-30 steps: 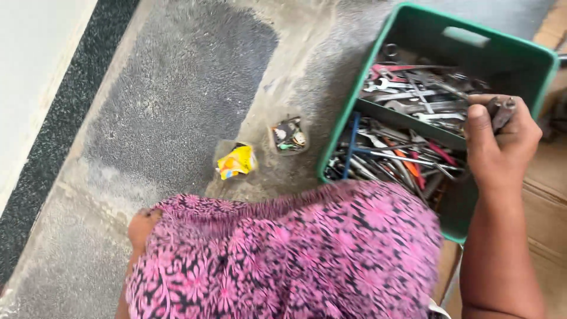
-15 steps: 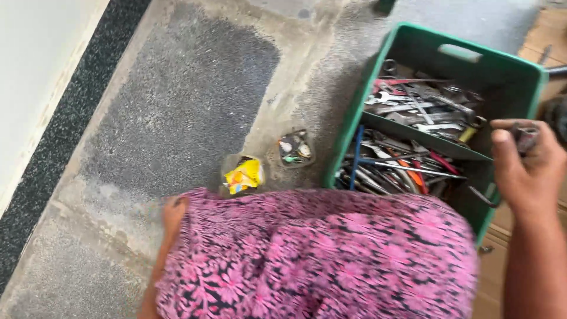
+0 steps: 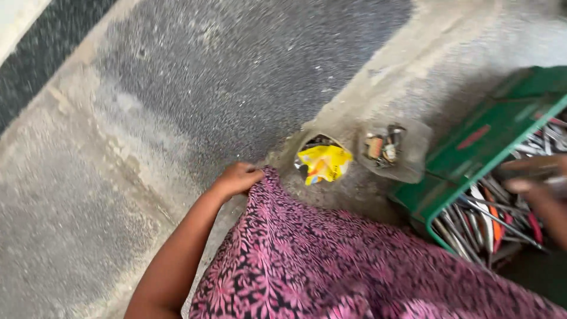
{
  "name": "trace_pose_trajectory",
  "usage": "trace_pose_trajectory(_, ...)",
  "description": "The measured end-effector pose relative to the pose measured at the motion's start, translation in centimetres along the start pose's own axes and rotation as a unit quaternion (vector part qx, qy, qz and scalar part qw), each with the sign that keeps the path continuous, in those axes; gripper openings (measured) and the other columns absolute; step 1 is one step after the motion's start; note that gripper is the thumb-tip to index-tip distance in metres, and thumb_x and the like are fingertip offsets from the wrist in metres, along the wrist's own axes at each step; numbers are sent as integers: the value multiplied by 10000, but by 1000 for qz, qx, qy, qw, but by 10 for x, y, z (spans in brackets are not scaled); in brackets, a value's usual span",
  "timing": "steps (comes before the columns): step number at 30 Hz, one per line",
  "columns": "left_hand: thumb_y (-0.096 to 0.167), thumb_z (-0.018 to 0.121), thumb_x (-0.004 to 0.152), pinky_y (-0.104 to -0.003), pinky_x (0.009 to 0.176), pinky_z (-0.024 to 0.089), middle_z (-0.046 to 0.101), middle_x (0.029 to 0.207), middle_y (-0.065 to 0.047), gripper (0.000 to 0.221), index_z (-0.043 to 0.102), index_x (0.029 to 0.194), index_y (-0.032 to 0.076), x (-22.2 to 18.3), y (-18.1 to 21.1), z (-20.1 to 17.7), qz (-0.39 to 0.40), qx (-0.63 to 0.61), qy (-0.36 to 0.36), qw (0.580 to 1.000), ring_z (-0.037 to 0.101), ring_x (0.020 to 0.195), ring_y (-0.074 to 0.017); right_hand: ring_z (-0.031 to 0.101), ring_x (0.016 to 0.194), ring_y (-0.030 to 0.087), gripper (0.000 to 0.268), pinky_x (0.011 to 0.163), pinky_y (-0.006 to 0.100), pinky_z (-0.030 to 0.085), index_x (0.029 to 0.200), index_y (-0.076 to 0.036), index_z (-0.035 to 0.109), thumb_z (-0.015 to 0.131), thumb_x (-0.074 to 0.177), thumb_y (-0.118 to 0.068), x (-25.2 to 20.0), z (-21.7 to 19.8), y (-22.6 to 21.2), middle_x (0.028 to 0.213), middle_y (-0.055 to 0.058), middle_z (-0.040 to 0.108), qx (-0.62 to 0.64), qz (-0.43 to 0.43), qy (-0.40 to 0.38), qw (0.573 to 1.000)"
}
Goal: The person organizes and sorts various mechanical tools and small parts into containers.
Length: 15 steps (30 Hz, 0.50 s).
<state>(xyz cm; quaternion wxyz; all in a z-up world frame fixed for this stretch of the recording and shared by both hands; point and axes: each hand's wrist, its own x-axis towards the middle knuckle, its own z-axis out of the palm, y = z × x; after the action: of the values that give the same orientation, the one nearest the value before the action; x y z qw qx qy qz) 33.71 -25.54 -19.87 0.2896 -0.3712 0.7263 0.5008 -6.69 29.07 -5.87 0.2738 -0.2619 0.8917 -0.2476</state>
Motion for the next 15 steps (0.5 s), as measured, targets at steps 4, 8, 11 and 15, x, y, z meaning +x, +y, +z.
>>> trace_pose_trajectory(4,381,730,796,-448,727,562,762,925,-124,319,813,1014,164,-5,24,-8,103,163,41,980,712,796,-318,746,657,187,397,607,363,584,1279,-252,681,625,927,-429,13,29,-245,761,49,746,-260,-30,-142,955)
trace_pose_trajectory(8,514,651,998,-436,788,578,748,849,-101,368,704,1057,154,-51,112,-26,5,266,62,962,747,779,-268,736,583,237,392,547,389,569,1234,-321,694,628,904,-523,37,71,-298,643,47,728,-395,-115,-201,889)
trace_pose_trajectory(11,328,721,915,-430,752,583,702,1076,-65,236,674,1065,153,-76,146,-22,227,144,138,953,721,898,-279,697,486,313,399,424,444,531,1181,-234,712,640,848,-442,45,105,-316,640,119,701,-336,-231,-162,898)
trace_pose_trajectory(15,244,766,827,-432,705,578,615,1073,-93,331,684,1128,133,-86,174,-3,365,194,121,903,690,877,-280,699,497,259,295,432,416,543,1158,-200,694,633,901,-329,44,136,-315,589,76,698,-331,-269,-157,891)
